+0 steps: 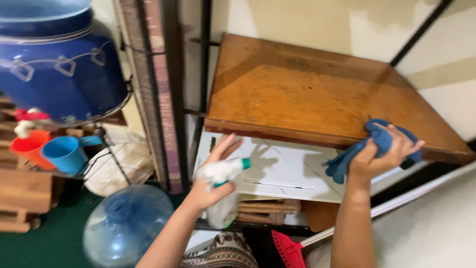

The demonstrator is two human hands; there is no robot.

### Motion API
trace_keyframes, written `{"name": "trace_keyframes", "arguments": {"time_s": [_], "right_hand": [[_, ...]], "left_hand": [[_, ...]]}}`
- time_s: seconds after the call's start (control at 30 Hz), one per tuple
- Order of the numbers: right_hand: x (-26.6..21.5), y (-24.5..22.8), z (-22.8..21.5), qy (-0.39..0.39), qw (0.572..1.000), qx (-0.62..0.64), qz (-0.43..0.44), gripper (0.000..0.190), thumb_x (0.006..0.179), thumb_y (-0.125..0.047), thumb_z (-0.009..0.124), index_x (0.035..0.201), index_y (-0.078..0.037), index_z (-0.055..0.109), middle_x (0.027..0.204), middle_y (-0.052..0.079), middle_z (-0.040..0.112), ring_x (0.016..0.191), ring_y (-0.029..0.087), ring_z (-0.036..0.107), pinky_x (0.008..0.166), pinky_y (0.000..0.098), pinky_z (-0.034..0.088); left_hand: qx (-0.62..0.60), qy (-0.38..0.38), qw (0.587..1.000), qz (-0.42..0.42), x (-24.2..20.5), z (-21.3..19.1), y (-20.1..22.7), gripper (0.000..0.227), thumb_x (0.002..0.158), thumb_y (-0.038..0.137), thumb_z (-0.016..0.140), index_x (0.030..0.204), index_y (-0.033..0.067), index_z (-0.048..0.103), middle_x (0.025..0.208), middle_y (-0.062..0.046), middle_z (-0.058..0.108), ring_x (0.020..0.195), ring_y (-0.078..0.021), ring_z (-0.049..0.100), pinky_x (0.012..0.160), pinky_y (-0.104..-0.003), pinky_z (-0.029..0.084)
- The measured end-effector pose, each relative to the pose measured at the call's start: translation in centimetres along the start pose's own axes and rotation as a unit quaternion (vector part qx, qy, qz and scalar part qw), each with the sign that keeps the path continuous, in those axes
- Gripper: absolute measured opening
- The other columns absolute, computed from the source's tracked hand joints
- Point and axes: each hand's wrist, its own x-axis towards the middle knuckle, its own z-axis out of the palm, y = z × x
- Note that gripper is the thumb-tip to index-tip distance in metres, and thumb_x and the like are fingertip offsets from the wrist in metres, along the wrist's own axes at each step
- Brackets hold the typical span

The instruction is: The person wipes a wooden shelf and a white board with a cloth, applying liquid from a spray bottle. They clean different surfaces of the storage unit, moving a broom and water containers to reach the work area.

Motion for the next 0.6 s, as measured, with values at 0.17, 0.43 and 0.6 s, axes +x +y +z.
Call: {"name": "trace_keyframes", "arguments": {"time_s": [0.17, 0.43, 0.6], "right_hand": [[0.4, -1.6, 0.0, -0.001, 1.0, 0.016, 0.009, 0.023, 0.1, -0.018, 0.053, 0.093, -0.005, 0.071, 0.108, 0.009, 0.075, 0.113, 0.032, 0.067, 0.129, 0.0549, 0.01], [0.4, -1.5, 1.0, 0.015, 0.999, 0.017, -0.028, 0.019, 0.096, -0.012, 0.052, 0.09, -0.004, 0.068, 0.102, 0.01, 0.074, 0.105, 0.033, 0.055, 0.117, 0.0444, 0.031], [0.2, -2.0, 1.4, 0.021, 0.998, 0.011, -0.057, 0.014, 0.093, -0.008, 0.055, 0.091, -0.003, 0.068, 0.103, 0.011, 0.074, 0.104, 0.033, 0.056, 0.114, 0.0435, 0.033]], "left_hand": [[-0.119, 0.006, 0.991, -0.064, 2.3, 1.2, 0.3, 0.099, 0.066, 0.009, 0.067, 0.158, 0.0093, 0.029, 0.17, -0.014, 0.023, 0.155, -0.0316, 0.033, 0.122, -0.042, 0.029], [0.038, 0.036, 0.998, -0.019, 2.8, 0.8, 0.9, 0.095, 0.067, 0.013, 0.066, 0.159, 0.0053, 0.044, 0.146, -0.012, 0.058, 0.122, -0.0266, 0.053, 0.118, -0.035, 0.036], [0.053, 0.047, 0.997, 0.011, 2.8, -0.1, 0.9, 0.087, 0.069, 0.011, 0.067, 0.154, 0.0046, 0.049, 0.161, -0.012, 0.048, 0.126, -0.0252, 0.053, 0.117, -0.035, 0.038]]}}
